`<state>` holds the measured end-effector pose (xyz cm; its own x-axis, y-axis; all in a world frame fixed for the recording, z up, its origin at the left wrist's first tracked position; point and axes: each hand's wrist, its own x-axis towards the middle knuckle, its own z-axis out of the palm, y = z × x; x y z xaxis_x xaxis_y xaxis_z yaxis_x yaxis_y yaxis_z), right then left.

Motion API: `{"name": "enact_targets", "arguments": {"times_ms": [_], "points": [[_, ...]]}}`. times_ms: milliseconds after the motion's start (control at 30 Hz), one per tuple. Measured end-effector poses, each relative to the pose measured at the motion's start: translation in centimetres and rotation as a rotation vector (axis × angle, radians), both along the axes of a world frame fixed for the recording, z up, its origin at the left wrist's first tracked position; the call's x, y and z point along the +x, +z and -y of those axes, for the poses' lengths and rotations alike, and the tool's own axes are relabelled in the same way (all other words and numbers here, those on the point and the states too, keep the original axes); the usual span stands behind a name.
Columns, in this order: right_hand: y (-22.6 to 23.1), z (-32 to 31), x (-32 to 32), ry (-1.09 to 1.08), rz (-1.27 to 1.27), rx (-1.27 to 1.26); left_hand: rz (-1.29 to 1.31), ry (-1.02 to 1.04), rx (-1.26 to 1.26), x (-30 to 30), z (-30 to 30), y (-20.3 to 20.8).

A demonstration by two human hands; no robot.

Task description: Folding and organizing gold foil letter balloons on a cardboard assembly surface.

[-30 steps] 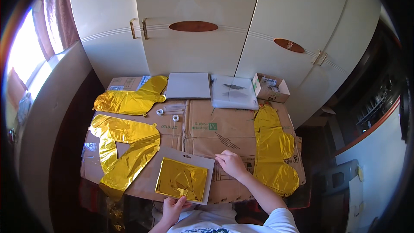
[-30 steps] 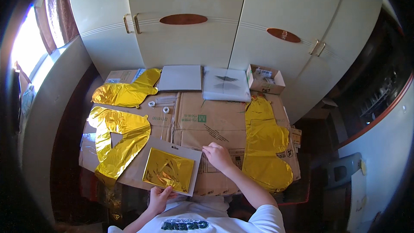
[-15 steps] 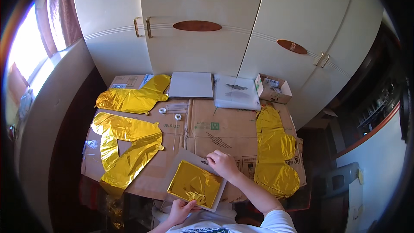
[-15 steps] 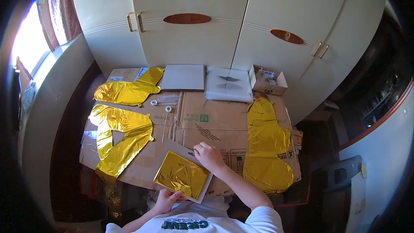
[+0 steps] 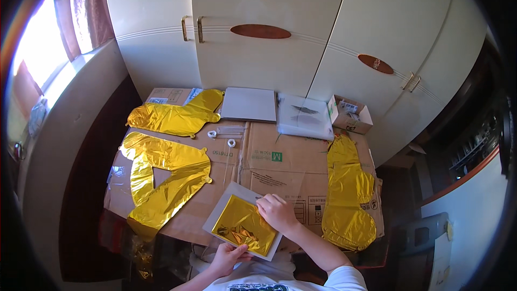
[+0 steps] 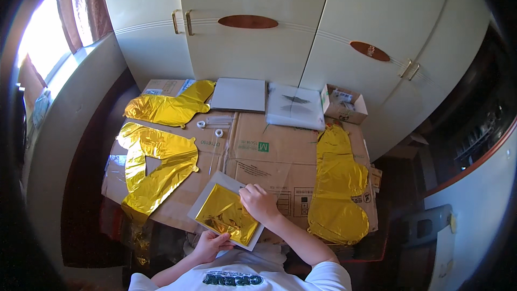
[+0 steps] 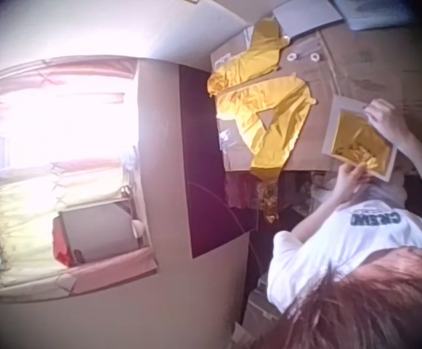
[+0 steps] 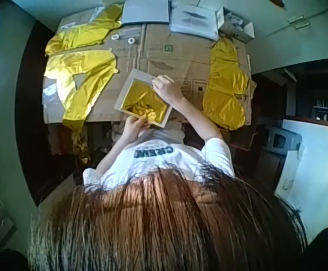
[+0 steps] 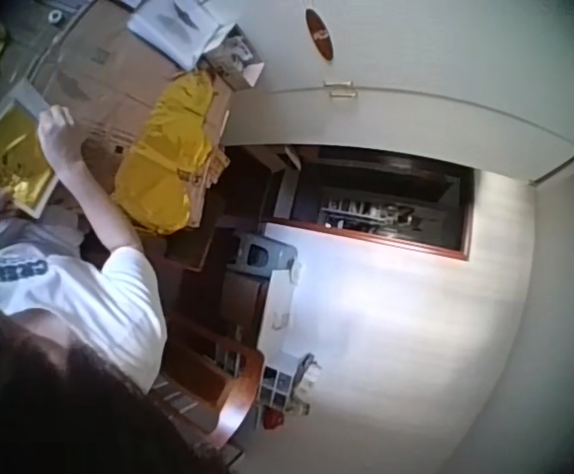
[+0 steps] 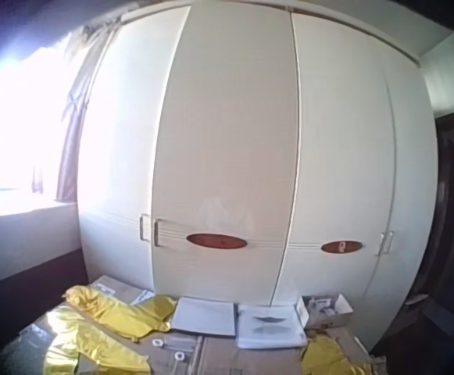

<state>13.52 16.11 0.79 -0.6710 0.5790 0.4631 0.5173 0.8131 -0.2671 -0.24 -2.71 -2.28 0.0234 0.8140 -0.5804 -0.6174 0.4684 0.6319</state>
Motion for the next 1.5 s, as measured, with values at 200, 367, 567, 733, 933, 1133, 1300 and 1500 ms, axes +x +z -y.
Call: {"name": "enact_targets", "arguments": {"times_ms": [200, 367, 567, 733, 933, 1133, 1300, 1500], "points": [[1.3, 0.7, -0.6, -0.013, 0.099, 0.098, -0.002, 0.006, -0.007, 0.2, -0.1, 0.2], [0.8, -0.3, -2.2, 0.007, 0.098, 0.149, -0.02, -0.008, -0.02, 0.3, -0.2, 0.4], [0.2, -0.9, -3.5, 0.033, 0.079, 0.155, 0.045, 0.033, -0.065, 0.3, -0.5, 0.7], [0.4, -0.6, -3.7, 0.016, 0.108, 0.188, 0.076, 0.039, -0.077, 0.3, -0.7, 0.9], [0.0, -1.2, -4.9, 0.024, 0.109, 0.244, 0.076, 0.035, -0.085, 0.4, -0.7, 1.2], [-0.2, -1.3, -5.5, 0.083, 0.105, 0.254, 0.095, 0.045, -0.105, 0.3, -0.9, 1.5], [0.7, -0.7, -5.4, 0.108, 0.133, 0.265, 0.09, 0.061, -0.116, 0.3, -1.3, 1.8], [0.8, -0.7, -4.7, 0.114, 0.122, 0.25, 0.097, 0.044, -0.093, 0.4, -1.8, 2.1]]}}
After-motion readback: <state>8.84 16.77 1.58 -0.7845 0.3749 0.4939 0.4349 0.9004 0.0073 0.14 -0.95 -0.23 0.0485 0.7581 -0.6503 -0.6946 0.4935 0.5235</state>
